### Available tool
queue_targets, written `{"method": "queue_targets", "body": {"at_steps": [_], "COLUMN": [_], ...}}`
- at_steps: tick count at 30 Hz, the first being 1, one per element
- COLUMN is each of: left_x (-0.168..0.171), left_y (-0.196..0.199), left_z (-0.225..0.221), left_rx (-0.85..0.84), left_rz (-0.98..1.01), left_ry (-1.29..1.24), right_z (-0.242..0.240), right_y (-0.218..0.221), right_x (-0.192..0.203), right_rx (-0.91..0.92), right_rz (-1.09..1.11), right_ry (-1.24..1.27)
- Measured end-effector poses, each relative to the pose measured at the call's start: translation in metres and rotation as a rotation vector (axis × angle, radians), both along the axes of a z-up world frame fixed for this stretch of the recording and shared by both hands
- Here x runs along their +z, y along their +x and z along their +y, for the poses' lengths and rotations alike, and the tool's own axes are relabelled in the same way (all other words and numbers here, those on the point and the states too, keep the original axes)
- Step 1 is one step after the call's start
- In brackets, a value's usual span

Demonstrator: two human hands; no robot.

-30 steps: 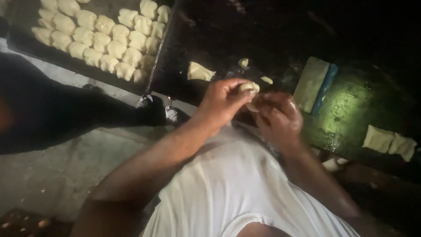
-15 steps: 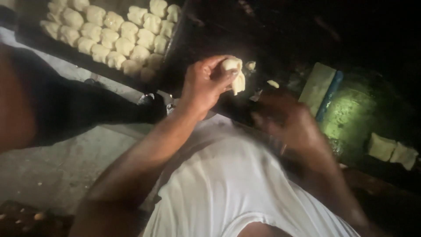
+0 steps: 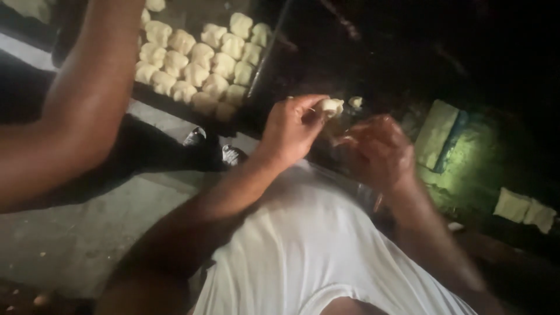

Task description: The person shapes dough at a dark work table. They roll a length of dough into a rope, cut it into pieces with a dough scraper, pinch and shape each piece by hand, and place the shaped dough pieces onto trays alongside already shaped pieces.

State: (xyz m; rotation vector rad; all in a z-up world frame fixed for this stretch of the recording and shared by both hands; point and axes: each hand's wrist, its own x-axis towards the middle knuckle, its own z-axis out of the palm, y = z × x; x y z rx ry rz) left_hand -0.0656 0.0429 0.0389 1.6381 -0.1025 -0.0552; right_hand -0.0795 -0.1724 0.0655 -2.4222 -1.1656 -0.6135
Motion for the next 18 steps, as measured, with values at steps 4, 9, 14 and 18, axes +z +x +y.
{"method": "queue_targets", "body": {"at_steps": [4,9,14,18], "left_x": [0.016,0.014,-0.018,0.009], "left_y": [-0.002,0.001,0.006,0.009], "left_z": [0.025,0.063,0.086,0.124], "left_rx": [-0.130,-0.176,-0.110,0.032], "left_rz": [-0.016,0.044,-0.074,-0.187], "left_ry": [0.211,0.061,-0.217,-0.155], "right_z": [0.023,0.080,0.079,0.096], "right_y": [0.014,0.015,0.064,0.102], "right_x": [-0.002,0.027,-0.010,-0.037], "right_rx": [-0.232,-0.274,-0.398,-0.605], "right_rz": [0.135,0.340,0.909,0.916], "right_ry": [-0.021,0.001,0.405,0.313]}}
